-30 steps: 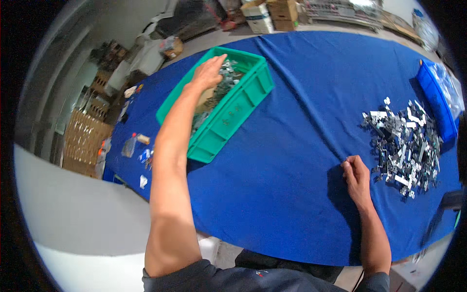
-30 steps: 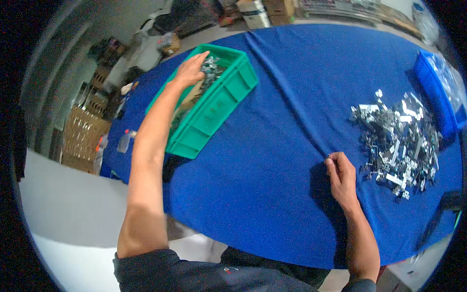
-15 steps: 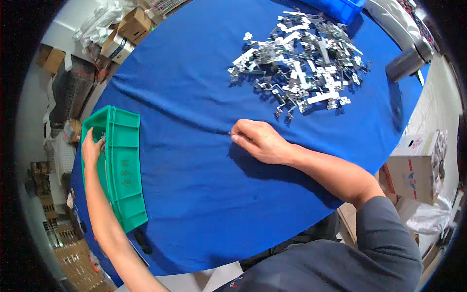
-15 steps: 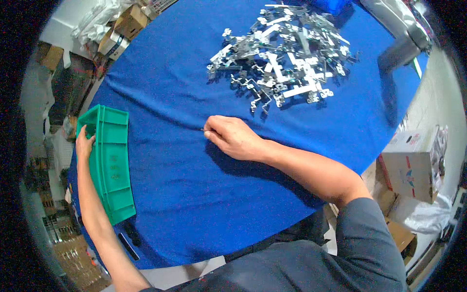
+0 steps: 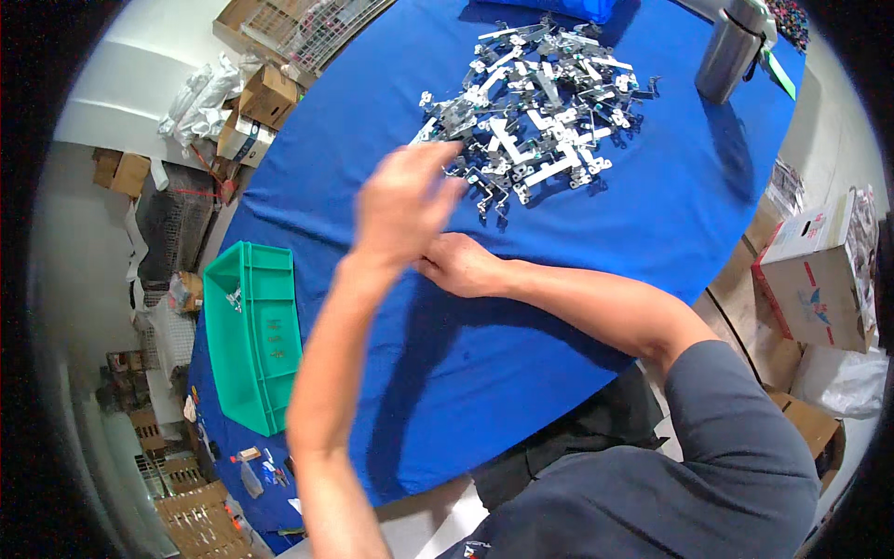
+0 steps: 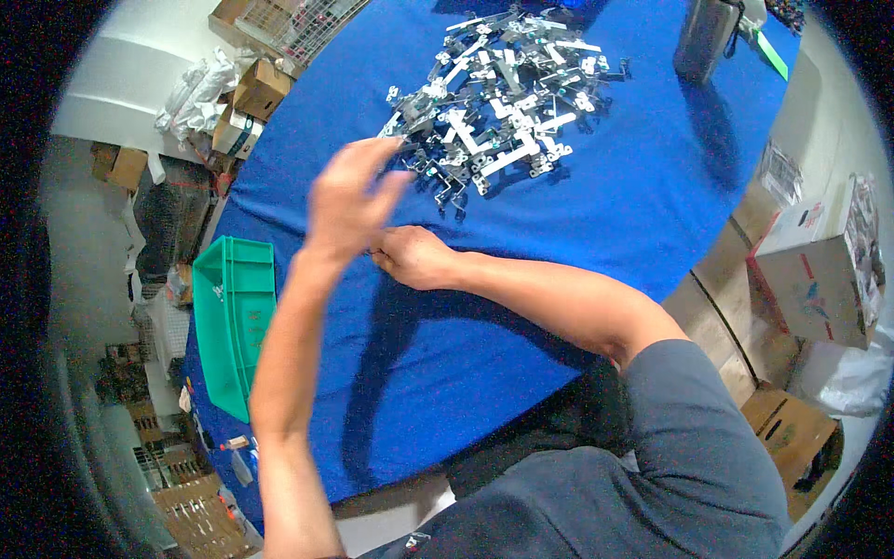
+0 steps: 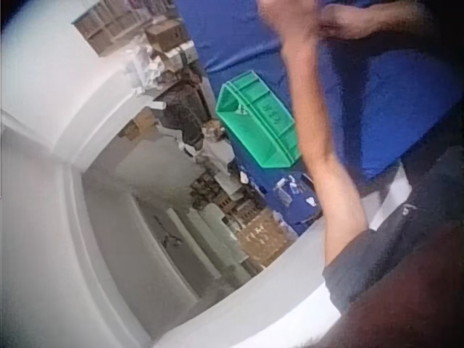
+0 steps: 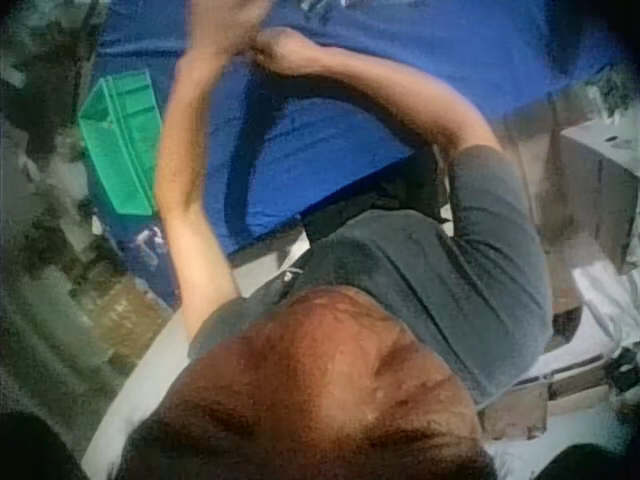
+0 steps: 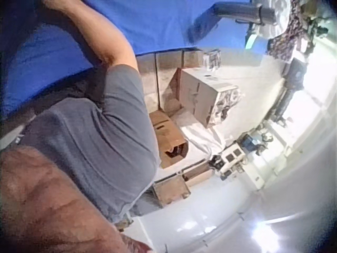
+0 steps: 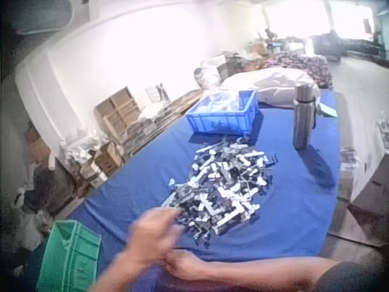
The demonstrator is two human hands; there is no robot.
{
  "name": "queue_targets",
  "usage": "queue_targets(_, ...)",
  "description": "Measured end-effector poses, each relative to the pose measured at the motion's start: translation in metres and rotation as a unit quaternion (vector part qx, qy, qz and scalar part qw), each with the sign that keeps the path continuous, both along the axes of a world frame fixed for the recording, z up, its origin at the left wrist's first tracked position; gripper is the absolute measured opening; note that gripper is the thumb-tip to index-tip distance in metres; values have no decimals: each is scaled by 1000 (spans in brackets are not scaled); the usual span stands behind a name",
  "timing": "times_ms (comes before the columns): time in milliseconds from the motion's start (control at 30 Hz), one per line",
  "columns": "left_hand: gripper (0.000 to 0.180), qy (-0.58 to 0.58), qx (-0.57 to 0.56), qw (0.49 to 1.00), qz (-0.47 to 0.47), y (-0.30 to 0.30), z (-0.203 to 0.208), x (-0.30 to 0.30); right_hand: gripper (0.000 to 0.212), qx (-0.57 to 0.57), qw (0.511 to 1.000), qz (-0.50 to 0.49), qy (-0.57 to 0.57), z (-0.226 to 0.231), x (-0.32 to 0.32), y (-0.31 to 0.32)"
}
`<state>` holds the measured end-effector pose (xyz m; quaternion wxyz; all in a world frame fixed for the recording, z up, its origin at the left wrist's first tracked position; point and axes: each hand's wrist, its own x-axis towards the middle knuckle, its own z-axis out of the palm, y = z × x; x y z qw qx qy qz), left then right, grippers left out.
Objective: The person picks up a metal hinge and a small metal bracket from the table, joins the two components together by hand, and then places the assembled unit into a green plastic bin.
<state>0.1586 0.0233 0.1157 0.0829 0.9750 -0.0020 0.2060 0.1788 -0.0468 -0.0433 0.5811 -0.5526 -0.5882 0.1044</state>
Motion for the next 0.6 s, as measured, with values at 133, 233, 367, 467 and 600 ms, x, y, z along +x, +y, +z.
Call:
queue_targets(133, 40, 19, 13, 998, -60, -76, -57, 62, 18, -64, 984, 148, 74, 3, -2, -4)
queue_targets(233, 35, 49, 127, 989, -64, -81, -81, 88, 21, -117, 985, 120, 48, 18, -6, 1)
queue_targets(367, 23, -27, 119, 988, -94, -61, -88, 90, 23, -37, 991, 106, 76, 7, -5, 0)
queue_targets(467, 22, -35, 111, 989, -94, -41, -86, 77, 22, -31, 976, 173, 129, 3, 2, -1)
queue_targets(600, 25, -27, -17, 998, -62, -17, -68, 78, 18, -24, 986, 114, 117, 10, 2, -4)
